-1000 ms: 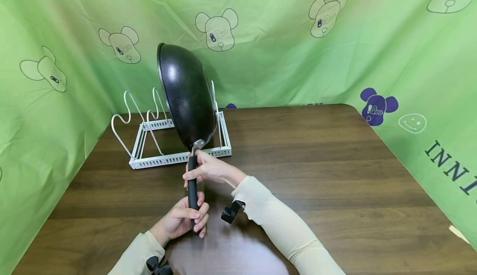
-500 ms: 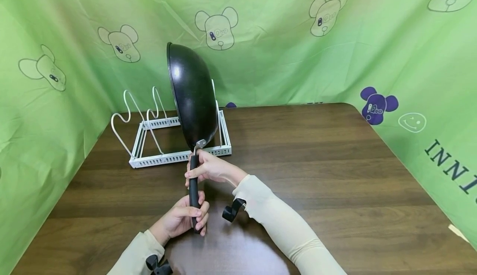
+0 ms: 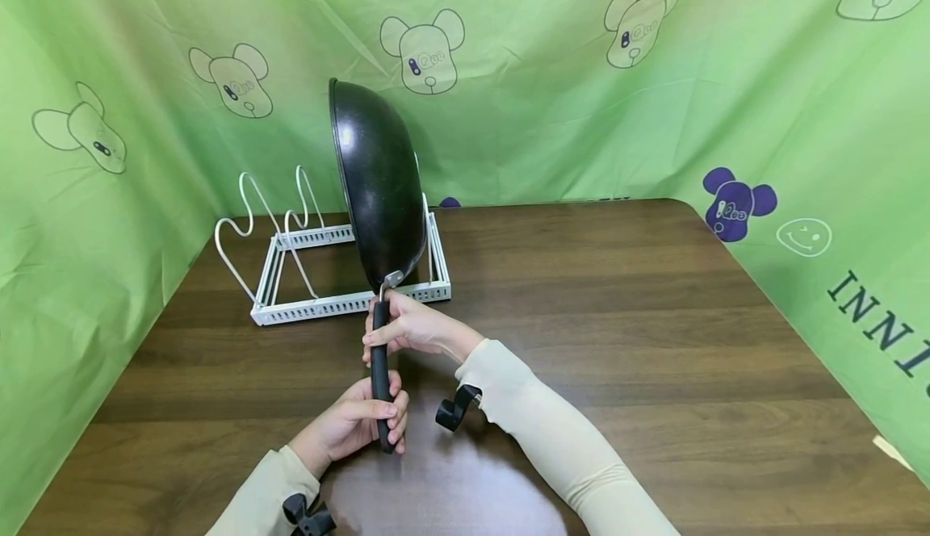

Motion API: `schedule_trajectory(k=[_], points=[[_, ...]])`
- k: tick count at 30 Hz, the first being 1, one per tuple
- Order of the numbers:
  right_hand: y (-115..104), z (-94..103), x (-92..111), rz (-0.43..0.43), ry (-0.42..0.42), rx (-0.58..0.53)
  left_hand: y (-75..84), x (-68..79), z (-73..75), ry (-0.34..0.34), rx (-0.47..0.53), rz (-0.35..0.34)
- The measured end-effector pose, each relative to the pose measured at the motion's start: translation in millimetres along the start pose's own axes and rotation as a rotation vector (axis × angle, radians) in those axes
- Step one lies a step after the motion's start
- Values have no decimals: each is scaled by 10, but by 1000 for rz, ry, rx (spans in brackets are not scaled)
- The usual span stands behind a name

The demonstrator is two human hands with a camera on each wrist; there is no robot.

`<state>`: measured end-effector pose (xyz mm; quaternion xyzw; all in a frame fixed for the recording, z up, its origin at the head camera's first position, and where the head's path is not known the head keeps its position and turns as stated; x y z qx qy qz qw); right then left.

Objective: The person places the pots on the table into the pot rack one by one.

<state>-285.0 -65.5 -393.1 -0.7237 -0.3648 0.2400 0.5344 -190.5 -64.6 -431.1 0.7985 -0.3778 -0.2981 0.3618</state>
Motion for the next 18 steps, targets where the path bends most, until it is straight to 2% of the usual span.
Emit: schedule_trajectory(k=[10,18], points=[[5,25,-12,34,-9,-64,4,-2,65,36,-26,31],[43,39,-25,44,-23,-81,-53,31,195,175,-66,103]])
Point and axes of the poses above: each hand's wrist, its own x-axis away from the middle knuckle, its own z-axis out of the back of the hand, y = z × x, the point moved 10 cm from there along -x, towards the middle knuckle, and after that the axes turned 2 degrees about z, right-handed, at the moved point
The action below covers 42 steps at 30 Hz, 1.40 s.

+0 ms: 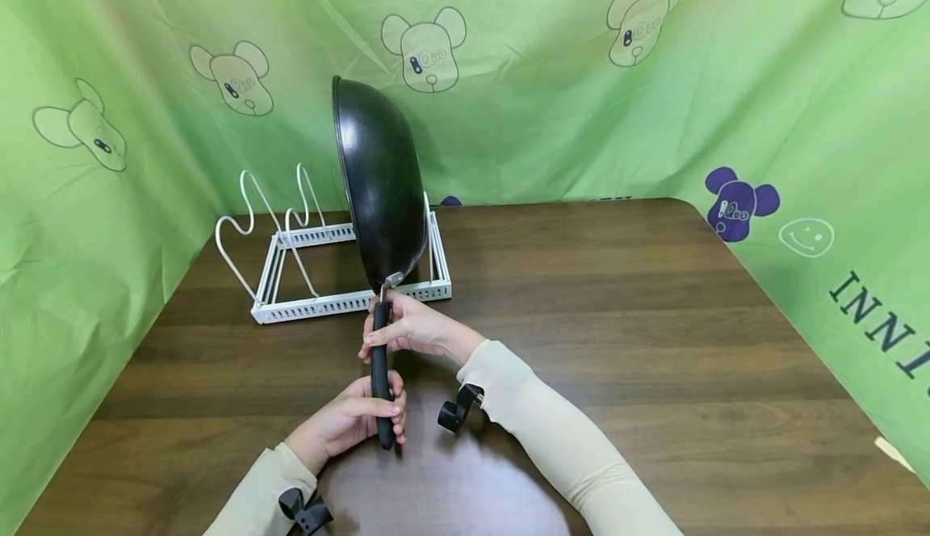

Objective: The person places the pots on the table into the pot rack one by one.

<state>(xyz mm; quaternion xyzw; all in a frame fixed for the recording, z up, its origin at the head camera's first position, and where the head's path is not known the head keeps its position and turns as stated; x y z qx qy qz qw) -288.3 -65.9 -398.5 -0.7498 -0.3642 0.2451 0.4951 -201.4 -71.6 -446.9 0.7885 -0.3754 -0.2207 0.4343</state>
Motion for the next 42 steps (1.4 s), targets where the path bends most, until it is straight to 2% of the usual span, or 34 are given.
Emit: schedule_trajectory(k=[10,21,28,35,42], points=[[4,142,18,9,53,37,-8,-28,40,44,-5,17],[34,235,23,-10,64,54,-27,-10,162,161,4,35],[34,272,30,-1,79,80,20,-14,288,285,-54,6],[25,303,54,4,71,103,21,-6,297,307,-56,8],[-8,382,154,14,91,139,47,54,373,429,-101,-17]])
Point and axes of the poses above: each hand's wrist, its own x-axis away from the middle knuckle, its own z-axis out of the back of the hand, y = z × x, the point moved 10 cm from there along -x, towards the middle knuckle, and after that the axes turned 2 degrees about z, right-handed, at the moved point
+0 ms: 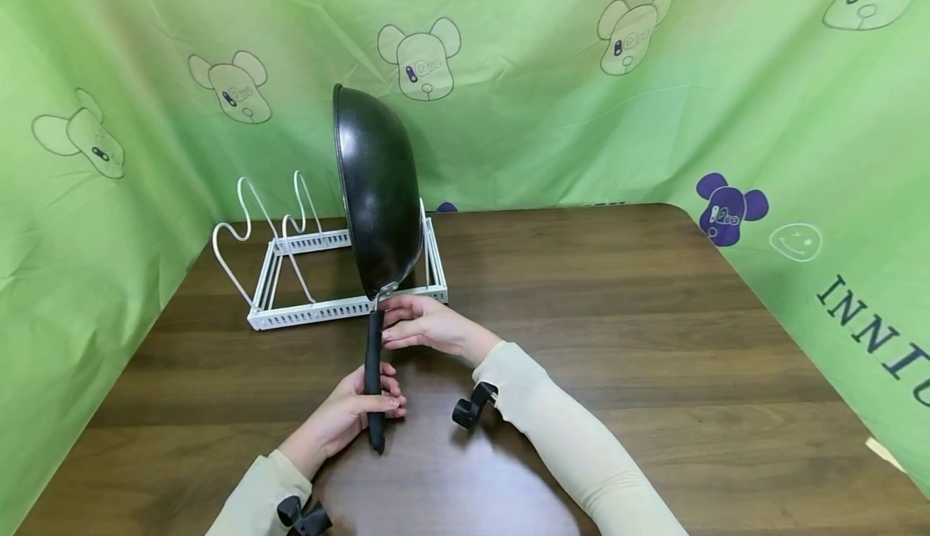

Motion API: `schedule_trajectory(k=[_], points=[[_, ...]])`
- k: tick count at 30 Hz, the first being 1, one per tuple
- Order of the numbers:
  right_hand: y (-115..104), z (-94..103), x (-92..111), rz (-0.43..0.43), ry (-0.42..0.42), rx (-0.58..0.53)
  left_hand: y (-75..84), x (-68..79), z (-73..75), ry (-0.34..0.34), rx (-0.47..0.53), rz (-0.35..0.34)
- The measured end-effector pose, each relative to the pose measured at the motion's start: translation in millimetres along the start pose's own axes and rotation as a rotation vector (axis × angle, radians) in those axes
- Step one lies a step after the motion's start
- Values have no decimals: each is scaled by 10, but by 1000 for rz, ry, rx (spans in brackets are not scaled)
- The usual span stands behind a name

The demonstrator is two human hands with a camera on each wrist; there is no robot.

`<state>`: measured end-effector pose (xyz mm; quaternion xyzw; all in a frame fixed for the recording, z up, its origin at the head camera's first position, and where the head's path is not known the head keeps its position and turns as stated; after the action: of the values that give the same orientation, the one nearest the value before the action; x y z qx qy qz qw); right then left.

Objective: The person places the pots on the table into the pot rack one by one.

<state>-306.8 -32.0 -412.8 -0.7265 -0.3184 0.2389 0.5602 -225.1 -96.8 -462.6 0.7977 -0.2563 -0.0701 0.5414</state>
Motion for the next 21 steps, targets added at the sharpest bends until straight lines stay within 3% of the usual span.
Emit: schedule_trajectory(k=[6,12,15,21], points=[[-43,108,160,19,-8,81,63,5,85,95,-109,-43],[-152,263,429,16,6,149,267,66,195,293,-317,-124],[-193,366,584,5,27,207,426,141,177,386,-478,-242],[-293,625,870,4,80,383,761,313,26,529,-895,-535]])
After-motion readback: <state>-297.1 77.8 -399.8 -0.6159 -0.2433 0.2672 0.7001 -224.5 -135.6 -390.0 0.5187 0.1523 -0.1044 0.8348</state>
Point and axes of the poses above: each hand's wrist, its own x-axis away from the middle knuckle, its own z-axis out of the back of the hand, y = z × x, the point moved 10 cm from there along -x, towards the middle knuckle, and after that the axes turned 2 degrees about z, right-handed, at the moved point
